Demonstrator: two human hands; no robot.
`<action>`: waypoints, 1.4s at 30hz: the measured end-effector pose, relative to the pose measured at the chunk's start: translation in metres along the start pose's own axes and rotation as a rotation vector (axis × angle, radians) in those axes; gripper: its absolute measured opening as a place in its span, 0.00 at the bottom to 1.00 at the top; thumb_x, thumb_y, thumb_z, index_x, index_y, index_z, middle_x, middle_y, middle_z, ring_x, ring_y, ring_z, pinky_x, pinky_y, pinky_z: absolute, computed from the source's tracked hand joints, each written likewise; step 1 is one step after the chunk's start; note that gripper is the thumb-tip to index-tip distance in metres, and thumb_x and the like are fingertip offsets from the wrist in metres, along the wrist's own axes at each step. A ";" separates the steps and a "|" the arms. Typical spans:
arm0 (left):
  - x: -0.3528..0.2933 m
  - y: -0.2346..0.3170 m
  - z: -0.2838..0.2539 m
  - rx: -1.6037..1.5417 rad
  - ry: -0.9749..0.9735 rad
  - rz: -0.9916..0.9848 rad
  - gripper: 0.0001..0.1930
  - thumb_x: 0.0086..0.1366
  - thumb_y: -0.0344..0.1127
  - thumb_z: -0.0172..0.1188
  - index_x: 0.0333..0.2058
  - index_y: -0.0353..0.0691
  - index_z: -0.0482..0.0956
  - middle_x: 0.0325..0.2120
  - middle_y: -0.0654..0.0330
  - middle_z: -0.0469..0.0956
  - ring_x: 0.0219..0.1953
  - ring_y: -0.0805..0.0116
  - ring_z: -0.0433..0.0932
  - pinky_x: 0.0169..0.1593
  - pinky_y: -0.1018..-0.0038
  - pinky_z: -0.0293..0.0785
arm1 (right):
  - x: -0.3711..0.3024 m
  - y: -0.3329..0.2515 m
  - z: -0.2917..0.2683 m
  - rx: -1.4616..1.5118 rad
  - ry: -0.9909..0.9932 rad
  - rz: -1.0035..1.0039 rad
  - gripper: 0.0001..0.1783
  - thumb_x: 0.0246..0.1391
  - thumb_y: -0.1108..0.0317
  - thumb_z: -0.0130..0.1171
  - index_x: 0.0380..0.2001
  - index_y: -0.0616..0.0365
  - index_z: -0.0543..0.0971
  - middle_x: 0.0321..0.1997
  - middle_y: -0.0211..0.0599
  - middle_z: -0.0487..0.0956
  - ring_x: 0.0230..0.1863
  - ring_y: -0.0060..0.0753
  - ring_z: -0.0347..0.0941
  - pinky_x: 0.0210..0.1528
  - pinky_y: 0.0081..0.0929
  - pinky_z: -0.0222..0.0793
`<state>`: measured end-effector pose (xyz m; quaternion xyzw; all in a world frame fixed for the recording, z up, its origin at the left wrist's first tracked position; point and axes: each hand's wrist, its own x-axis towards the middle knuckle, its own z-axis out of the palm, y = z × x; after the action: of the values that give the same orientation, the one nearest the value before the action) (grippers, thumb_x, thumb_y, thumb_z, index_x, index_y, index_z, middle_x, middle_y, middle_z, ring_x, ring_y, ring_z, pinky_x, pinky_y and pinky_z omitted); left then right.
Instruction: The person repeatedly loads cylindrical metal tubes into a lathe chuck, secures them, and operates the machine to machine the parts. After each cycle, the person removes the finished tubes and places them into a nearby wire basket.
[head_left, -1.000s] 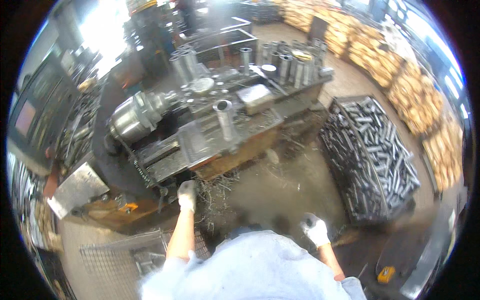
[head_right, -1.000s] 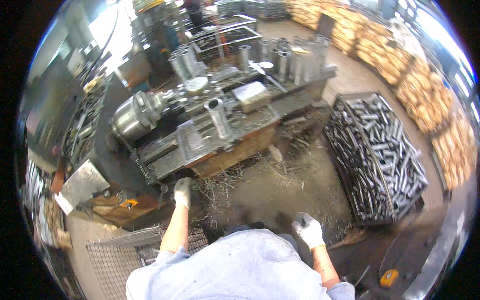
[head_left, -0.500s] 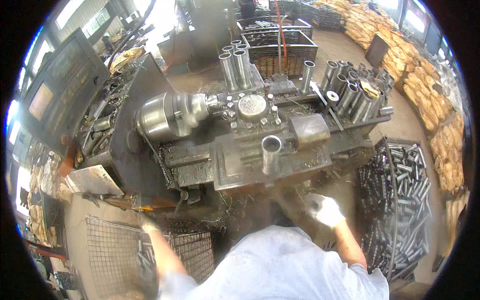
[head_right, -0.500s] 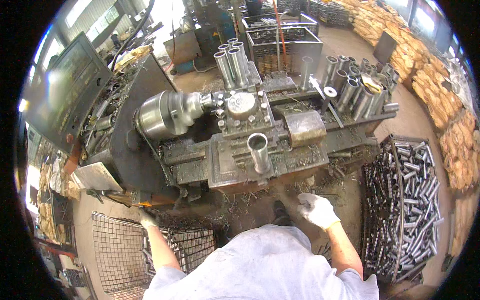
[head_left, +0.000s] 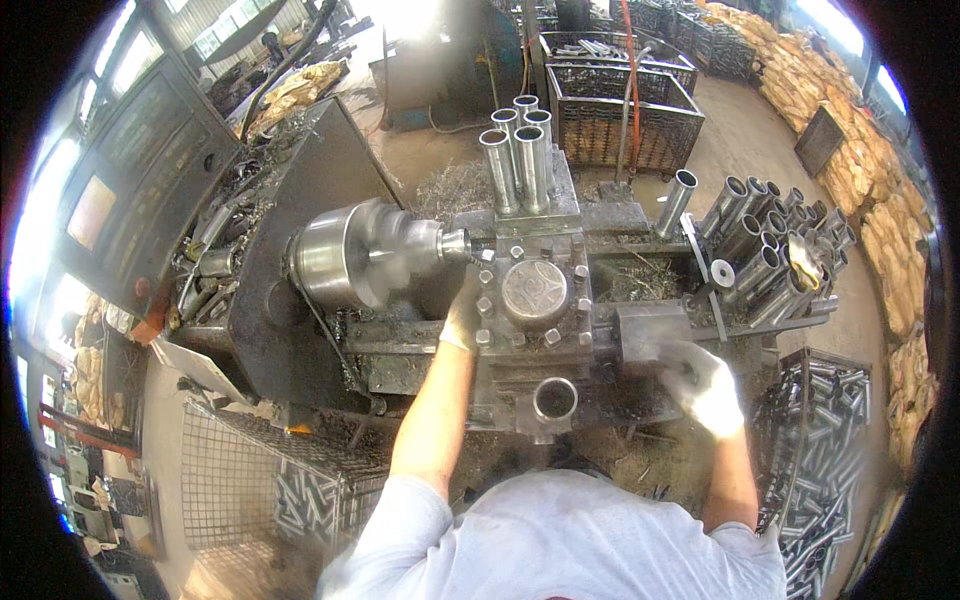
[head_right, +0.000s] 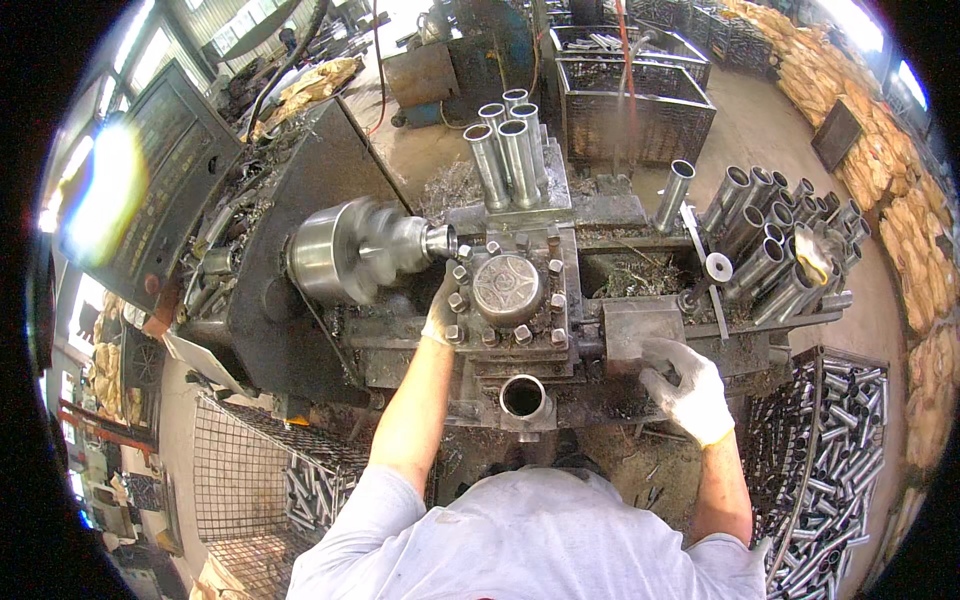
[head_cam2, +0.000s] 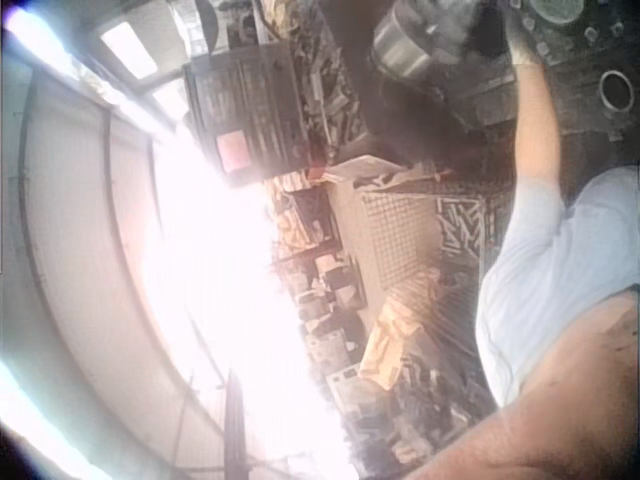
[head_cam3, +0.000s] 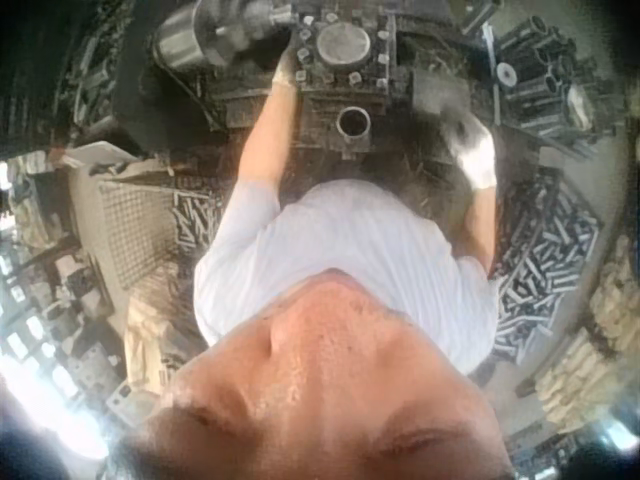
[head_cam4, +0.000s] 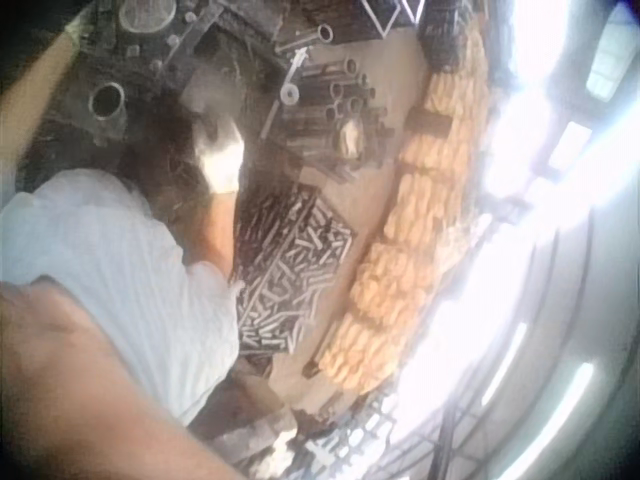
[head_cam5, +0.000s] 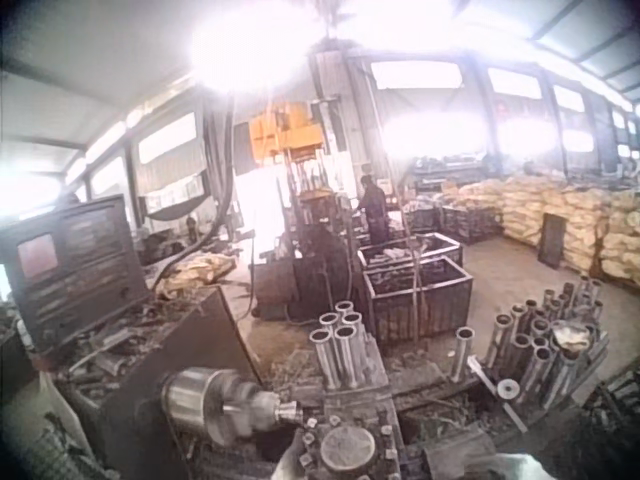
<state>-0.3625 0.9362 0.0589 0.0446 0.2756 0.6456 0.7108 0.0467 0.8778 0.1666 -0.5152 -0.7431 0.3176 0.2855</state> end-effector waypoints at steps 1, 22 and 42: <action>0.005 0.000 0.003 -0.081 -0.038 0.019 0.26 0.78 0.62 0.56 0.54 0.44 0.82 0.47 0.60 0.84 0.50 0.56 0.82 0.60 0.61 0.79 | 0.004 -0.005 0.002 0.045 -0.017 0.008 0.23 0.52 0.71 0.72 0.53 0.59 0.85 0.44 0.43 0.89 0.44 0.36 0.87 0.51 0.32 0.81; 0.083 0.274 0.186 2.695 0.383 0.110 0.47 0.69 0.70 0.61 0.76 0.44 0.63 0.70 0.42 0.72 0.72 0.48 0.71 0.74 0.63 0.67 | 0.074 -0.038 -0.041 -0.263 0.187 -0.338 0.20 0.53 0.75 0.69 0.51 0.61 0.84 0.48 0.49 0.88 0.48 0.47 0.87 0.53 0.33 0.81; 0.058 0.140 0.072 2.972 -0.169 0.329 0.40 0.40 0.62 0.80 0.47 0.39 0.86 0.53 0.44 0.84 0.64 0.46 0.78 0.76 0.53 0.61 | 0.265 0.017 -0.018 -0.959 -0.383 -0.194 0.17 0.55 0.54 0.66 0.40 0.52 0.90 0.34 0.48 0.88 0.40 0.51 0.88 0.47 0.48 0.83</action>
<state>-0.4547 1.0348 0.1591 0.7732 0.6143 -0.1500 -0.0474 -0.0110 1.1364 0.1907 -0.4493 -0.8883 0.0025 -0.0952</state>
